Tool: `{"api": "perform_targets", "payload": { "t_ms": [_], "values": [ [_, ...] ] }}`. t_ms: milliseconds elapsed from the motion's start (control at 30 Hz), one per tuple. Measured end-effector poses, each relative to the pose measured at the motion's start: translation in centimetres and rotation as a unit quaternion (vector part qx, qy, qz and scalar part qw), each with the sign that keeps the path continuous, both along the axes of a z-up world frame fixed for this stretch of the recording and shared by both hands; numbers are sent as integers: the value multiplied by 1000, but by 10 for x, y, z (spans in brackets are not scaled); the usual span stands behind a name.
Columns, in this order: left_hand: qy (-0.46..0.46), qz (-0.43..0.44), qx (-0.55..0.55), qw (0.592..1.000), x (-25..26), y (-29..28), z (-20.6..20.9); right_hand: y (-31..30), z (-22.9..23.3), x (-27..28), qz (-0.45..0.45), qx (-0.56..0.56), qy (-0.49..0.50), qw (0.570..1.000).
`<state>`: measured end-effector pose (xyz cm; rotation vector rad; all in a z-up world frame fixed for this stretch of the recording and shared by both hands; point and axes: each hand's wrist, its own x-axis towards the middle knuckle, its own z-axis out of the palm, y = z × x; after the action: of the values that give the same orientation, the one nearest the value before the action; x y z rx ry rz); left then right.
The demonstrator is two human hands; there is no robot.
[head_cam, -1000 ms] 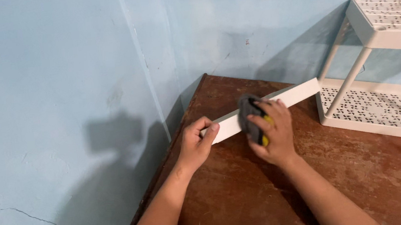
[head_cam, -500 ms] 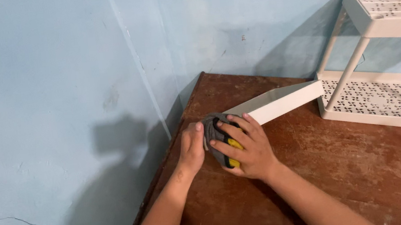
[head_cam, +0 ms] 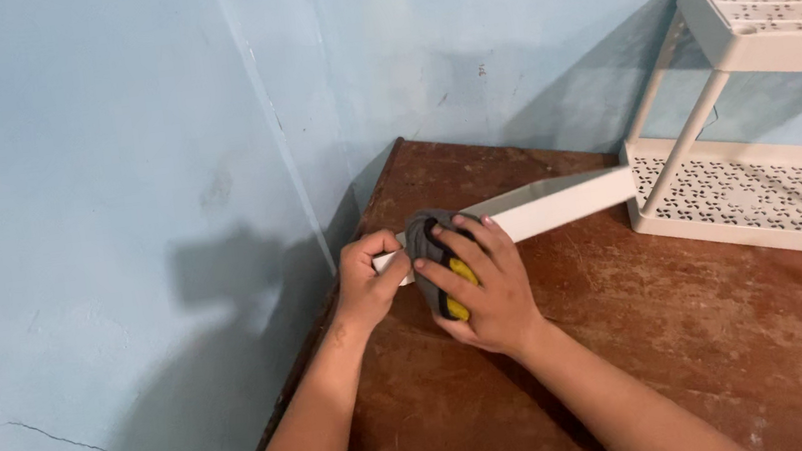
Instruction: The person assembles a white plastic shelving unit by inserting cylindrical legs into corner holes on perforated trays. They then wipe the surface of a tray with a cloth. The assembly is partially completed with several legs attached.
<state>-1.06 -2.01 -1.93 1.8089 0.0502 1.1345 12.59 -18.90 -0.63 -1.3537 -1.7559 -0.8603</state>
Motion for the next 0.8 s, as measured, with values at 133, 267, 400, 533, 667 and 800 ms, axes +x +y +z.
{"api": "perform_targets", "payload": {
  "t_ms": [133,267,400,533,667,800],
  "values": [
    [-18,-42,-123,991,-8,16,-1,-1,17,20,4,40,-73,997],
    [-53,-57,-176,981,-19,30,2,-10,30,68,-98,68,-9,993],
    [-44,-48,-159,985,-20,33,9,-28,29,88,-189,69,83,976],
    [-6,-36,-162,986,-16,23,8,-12,27,56,-155,68,67,983],
    [10,-56,-127,990,-11,6,11,3,35,-10,-70,28,15,997],
    [0,-94,-183,979,-9,-4,14,-4,45,-20,-12,-34,-41,999]
  ]
}}
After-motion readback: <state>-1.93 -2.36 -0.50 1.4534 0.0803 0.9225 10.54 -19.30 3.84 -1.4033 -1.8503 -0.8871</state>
